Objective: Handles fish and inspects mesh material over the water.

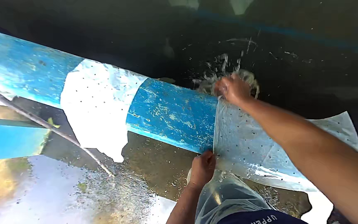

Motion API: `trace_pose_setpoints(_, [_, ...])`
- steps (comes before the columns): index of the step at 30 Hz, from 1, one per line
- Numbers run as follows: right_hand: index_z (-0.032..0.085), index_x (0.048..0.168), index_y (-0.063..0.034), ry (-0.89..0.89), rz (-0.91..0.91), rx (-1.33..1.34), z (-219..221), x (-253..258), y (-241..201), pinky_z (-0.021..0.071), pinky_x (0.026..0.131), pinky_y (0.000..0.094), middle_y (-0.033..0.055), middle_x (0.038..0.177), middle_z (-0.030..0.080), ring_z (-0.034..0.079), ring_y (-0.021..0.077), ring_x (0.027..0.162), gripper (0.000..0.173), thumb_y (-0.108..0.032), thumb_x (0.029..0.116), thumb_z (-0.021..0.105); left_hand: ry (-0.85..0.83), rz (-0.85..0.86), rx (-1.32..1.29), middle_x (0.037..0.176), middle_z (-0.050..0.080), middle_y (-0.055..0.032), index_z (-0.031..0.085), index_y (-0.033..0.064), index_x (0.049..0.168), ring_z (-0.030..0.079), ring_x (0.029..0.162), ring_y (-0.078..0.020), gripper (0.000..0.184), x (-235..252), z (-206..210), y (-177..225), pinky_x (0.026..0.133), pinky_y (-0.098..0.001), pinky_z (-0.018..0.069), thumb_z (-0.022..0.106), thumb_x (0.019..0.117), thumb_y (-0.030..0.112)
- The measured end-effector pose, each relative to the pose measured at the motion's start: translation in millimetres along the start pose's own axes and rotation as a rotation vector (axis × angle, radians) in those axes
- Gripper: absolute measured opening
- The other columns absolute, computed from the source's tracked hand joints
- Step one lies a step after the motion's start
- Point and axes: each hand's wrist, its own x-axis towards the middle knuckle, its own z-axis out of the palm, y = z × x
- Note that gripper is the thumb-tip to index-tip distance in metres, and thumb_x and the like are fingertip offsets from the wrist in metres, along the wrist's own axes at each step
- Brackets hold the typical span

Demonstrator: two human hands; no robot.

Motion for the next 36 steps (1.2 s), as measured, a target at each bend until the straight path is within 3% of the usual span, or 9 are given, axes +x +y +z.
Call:
trace_pose_setpoints(3, [0.058,0.140,-0.0020,0.078,0.165,-0.009,-27.5,30.9,17.0,0.0453,0.092,0.0768,0.0383,0.142,0.049,0.056,0.0594,0.121,0.043,-0.020,0.1012,0.063,-0.020,-0.036,-0.106,0.069,0.060,-0.0021,0.064,-0.0036,0.093,0.059,0.059,-0.0064,0.022,2.8,-3.0,3.2,0.062,-0.0246,0.0525,0.053,0.1044,0.012])
trace_pose_setpoints(6, [0.062,0.134,-0.0011,0.164,0.052,0.078,-48.1,-39.1,-16.6,0.0483,0.092,0.0708,0.0354,0.136,0.054,0.058,0.0540,0.119,0.044,-0.032,0.1033,0.059,-0.080,-0.080,-0.148,0.068,0.062,-0.0009,0.064,-0.0037,0.094,0.059,0.058,-0.0045,0.020,4.2,-8.1,9.1,0.060,-0.0226,0.0522,0.053,0.1044,0.010])
trace_pose_setpoints(11, [0.075,0.117,-0.0069,0.344,-0.334,0.235,52.7,-130.7,-49.2,0.0594,0.079,0.0556,0.0253,0.109,0.069,0.070,0.0423,0.097,0.032,-0.015,0.0870,0.078,-0.080,-0.063,-0.131,0.065,0.060,0.0027,0.065,-0.0033,0.094,0.057,0.055,-0.0017,0.020,5.6,-12.2,9.2,0.058,-0.0211,0.0513,0.055,0.1030,0.011])
trace_pose_setpoints(17, [0.068,0.132,-0.0072,0.402,0.517,0.005,6.3,-176.9,169.2,0.0450,0.097,0.0715,0.0305,0.134,0.061,0.058,0.0528,0.122,0.036,-0.028,0.1056,0.054,-0.079,-0.077,-0.144,0.059,0.060,0.0057,0.063,0.0009,0.084,0.056,0.051,0.0002,0.018,9.3,-14.1,9.2,0.052,-0.0183,0.0492,0.055,0.1003,0.005])
trace_pose_setpoints(20, [0.053,0.145,-0.0014,0.342,1.045,0.112,-27.5,-189.0,191.4,0.0417,0.099,0.0752,0.0399,0.150,0.039,0.047,0.0606,0.131,0.048,-0.026,0.1039,0.055,-0.115,-0.107,-0.161,0.059,0.061,0.0057,0.063,0.0010,0.085,0.057,0.050,0.0006,0.017,10.8,-16.5,12.5,0.051,-0.0172,0.0494,0.055,0.0998,0.003])
trace_pose_setpoints(25, [0.068,0.124,-0.0009,0.335,0.263,0.049,14.3,-108.9,5.8,0.0404,0.103,0.0689,0.0304,0.128,0.064,0.056,0.0531,0.124,0.028,-0.006,0.0993,0.057,-0.110,-0.143,-0.153,0.060,0.063,0.0044,0.064,-0.0019,0.088,0.058,0.049,-0.0005,0.015,11.6,-18.3,15.9,0.049,-0.0174,0.0498,0.055,0.0992,0.001])
trace_pose_setpoints(29, [0.061,0.135,-0.0033,0.119,0.185,0.435,26.4,-41.1,-104.4,0.0529,0.093,0.0618,0.0306,0.138,0.053,0.056,0.0491,0.124,0.048,0.002,0.0886,0.070,-0.046,-0.121,-0.132,0.060,0.063,0.0049,0.063,-0.0008,0.088,0.059,0.049,-0.0008,0.013,9.9,-13.1,14.7,0.049,-0.0174,0.0511,0.055,0.0989,0.000])
trace_pose_setpoints(32, [0.059,0.141,-0.0052,0.145,0.073,0.434,30.4,-74.9,-69.2,0.0541,0.093,0.0577,0.0289,0.139,0.055,0.059,0.0456,0.123,0.046,-0.003,0.0964,0.065,-0.008,-0.110,-0.121,0.060,0.063,0.0050,0.062,0.0002,0.087,0.060,0.049,-0.0007,0.015,5.0,-10.8,11.0,0.049,-0.0174,0.0513,0.055,0.1001,0.001])
trace_pose_setpoints(36, [0.074,0.122,-0.0130,0.560,0.100,0.094,48.8,-189.0,99.8,0.0577,0.093,0.0532,0.0136,0.123,0.072,0.068,0.0353,0.114,0.026,-0.020,0.1008,0.062,-0.018,-0.060,-0.120,0.060,0.064,0.0076,0.063,0.0023,0.087,0.061,0.050,-0.0005,0.015,7.2,-11.6,8.4,0.050,-0.0174,0.0533,0.054,0.0988,0.001])
